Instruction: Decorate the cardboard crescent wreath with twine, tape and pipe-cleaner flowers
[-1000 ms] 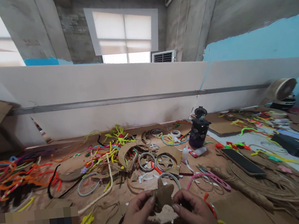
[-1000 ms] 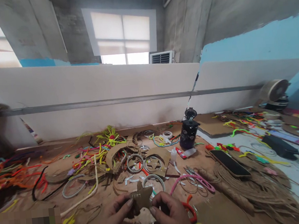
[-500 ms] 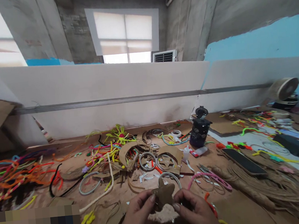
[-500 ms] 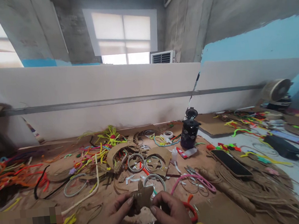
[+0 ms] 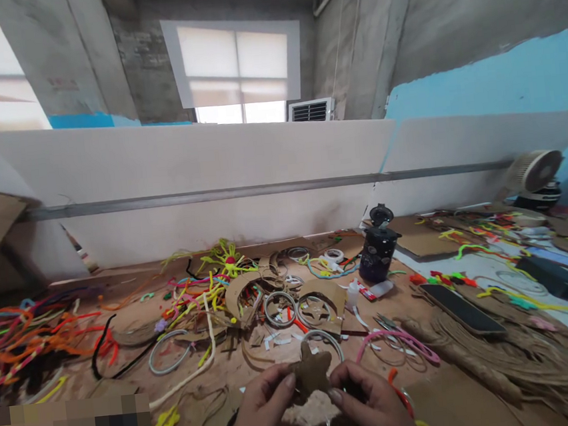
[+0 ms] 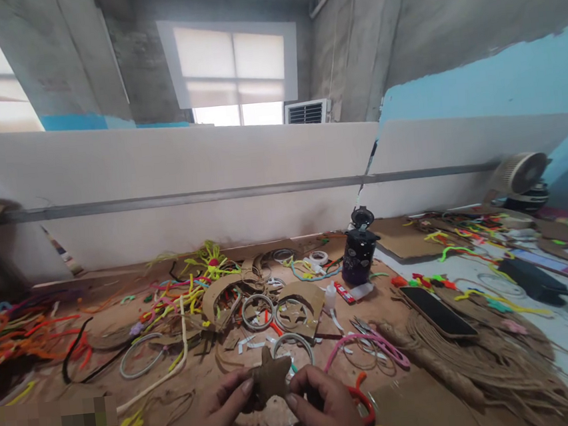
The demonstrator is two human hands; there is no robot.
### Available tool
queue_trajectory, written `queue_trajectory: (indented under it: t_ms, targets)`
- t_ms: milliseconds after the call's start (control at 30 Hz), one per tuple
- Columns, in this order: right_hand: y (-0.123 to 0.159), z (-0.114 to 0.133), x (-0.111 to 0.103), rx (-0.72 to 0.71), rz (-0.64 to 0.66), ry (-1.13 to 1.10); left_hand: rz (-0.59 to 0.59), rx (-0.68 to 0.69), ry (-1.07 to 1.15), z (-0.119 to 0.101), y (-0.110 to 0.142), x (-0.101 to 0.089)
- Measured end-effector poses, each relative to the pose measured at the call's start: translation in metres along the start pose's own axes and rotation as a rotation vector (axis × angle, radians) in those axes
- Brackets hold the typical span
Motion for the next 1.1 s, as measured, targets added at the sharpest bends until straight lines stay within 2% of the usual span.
queue_trajectory:
  t_ms: [133,267,633,800,967,1100]
  targets:
    - [0.0,-0.001,-0.001,-0.013,-0.008,0.054,-0.007,0.076,-0.06,-0.007,0.002,0.002]
    - [0.001,-0.002,0.0,-0.001,-0.016,0.022,0.006,0.096,-0.103,-0.011,0.002,0.003]
    - [0.0,0.002,-0.001,0.013,-0.006,0.038,0.032,0.063,-0.118,-0.022,0.009,0.012]
    - [0.0,0.002,0.0,0.01,-0.006,0.004,0.005,0.102,-0.144,-0.018,0.006,0.006]
    - [0.001,0.003,-0.002,0.018,-0.026,-0.015,-0.003,0.03,-0.081,-0.012,0.007,0.002]
    - [0.0,0.004,-0.002,0.015,-0.046,-0.006,0.029,-0.046,-0.017,-0.008,0.007,0.007]
Point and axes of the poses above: each hand's wrist, its own y-axis away from the middle knuckle, its own x-axis out of the palm, z = x × y, the point moved 6 cm from there along -y, towards the middle knuckle, and after that the axes turned 1 degree about -x, right-handed, at the moved point
